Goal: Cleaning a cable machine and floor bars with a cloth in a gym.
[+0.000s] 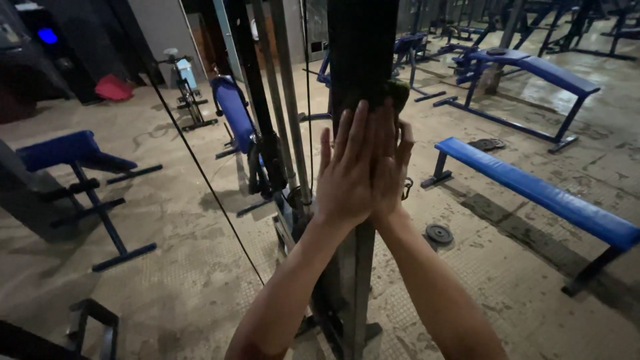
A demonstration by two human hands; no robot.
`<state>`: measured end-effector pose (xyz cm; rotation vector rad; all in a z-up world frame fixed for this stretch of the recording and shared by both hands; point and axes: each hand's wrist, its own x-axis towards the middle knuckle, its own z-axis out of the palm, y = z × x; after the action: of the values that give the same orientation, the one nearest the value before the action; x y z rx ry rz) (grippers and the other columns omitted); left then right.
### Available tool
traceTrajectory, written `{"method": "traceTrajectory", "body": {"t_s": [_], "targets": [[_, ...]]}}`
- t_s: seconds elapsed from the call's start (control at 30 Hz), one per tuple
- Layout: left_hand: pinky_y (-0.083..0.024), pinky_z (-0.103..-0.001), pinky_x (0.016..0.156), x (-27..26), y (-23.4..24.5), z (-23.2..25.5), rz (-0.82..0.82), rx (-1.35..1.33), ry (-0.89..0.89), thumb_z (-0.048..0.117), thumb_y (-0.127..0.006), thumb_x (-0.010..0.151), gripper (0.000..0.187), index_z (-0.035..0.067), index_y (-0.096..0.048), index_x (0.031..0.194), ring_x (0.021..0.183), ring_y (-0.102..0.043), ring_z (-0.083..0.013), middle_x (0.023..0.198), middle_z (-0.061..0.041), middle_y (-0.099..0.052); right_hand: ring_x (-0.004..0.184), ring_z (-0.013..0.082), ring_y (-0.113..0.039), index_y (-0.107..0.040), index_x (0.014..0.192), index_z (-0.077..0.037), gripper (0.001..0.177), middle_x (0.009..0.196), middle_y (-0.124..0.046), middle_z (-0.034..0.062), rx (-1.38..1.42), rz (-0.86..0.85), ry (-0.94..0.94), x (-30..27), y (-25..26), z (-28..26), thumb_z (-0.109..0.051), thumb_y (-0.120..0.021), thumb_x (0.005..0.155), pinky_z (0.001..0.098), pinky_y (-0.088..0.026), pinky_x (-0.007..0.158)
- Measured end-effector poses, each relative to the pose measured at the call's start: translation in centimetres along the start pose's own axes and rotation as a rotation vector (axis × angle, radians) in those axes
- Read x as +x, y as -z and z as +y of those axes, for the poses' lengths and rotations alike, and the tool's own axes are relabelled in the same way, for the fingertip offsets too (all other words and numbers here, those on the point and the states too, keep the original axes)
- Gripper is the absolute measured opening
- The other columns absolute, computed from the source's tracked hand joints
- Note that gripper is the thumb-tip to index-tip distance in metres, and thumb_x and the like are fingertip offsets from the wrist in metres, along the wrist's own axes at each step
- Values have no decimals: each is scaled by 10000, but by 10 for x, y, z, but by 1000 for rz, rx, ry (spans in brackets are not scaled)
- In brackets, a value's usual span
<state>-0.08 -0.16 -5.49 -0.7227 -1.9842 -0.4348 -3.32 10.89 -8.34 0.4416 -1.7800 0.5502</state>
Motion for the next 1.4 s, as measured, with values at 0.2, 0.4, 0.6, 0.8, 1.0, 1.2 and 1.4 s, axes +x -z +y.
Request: {"method": "traceTrajectory", "body": {"t_s": [0.2,0.4,0.6,0.8,1.0,1.2,1.4], "targets": [[-102,-527,1359,-51,-29,12,15,93,63,514,-348,1128,639,156,-403,1654,1648,-218,-268,1754,-78,-262,1636,278,-230,-242,1675,-74,604,1732,-276,127,-242,-6,58,-45,-11,13,-349,-432,1171,473,-148,1376],[-147,-546,1351,-76,-58,11,93,178,46,478,-351,1130,588,182,-447,1629,1618,-290,-279,1719,-76,-305,1655,280,-228,-194,1687,-87,642,1749,-257,121,-246,-3,53,-74,-12,10,-375,-465,1182,488,-137,1399],[-147,-514,1376,-117,-91,9,193,180,78,502,-309,1116,605,214,-384,1643,1653,-292,-235,1738,-21,-299,1655,309,-125,-157,1703,-59,656,1765,-187,155,-427,4,121,-116,-34,21,-418,-437,1232,509,-94,1402],[-113,-551,1366,-145,-107,-1,104,236,28,535,-302,1116,656,169,-323,1660,1645,-256,-267,1738,-70,-276,1663,226,-21,-71,1707,-140,613,1773,-88,56,-280,135,161,-179,-78,77,-434,-410,1290,403,-93,1427],[-134,-469,1399,-176,-125,-11,162,254,-4,567,-333,1135,687,151,-296,1680,1674,-243,-273,1754,-92,-268,1655,193,28,5,1729,-229,616,1783,18,26,-187,237,235,-193,-116,111,-450,-352,1278,359,-114,1406],[-135,-488,1388,-259,-168,3,140,367,-14,530,-316,1127,696,128,-204,1684,1663,-154,-276,1762,-88,-152,1666,221,-4,6,1711,-153,629,1778,-13,60,-382,273,234,-270,-116,82,-433,-357,1282,424,-110,1431],[-113,-450,1392,-339,-231,4,240,393,98,487,-304,1180,642,145,-173,1707,1651,-101,-236,1790,-57,-132,1658,224,18,-1,1716,-133,644,1765,11,72,-459,362,349,-358,-135,100,-375,-385,1260,417,-100,1426]]}}
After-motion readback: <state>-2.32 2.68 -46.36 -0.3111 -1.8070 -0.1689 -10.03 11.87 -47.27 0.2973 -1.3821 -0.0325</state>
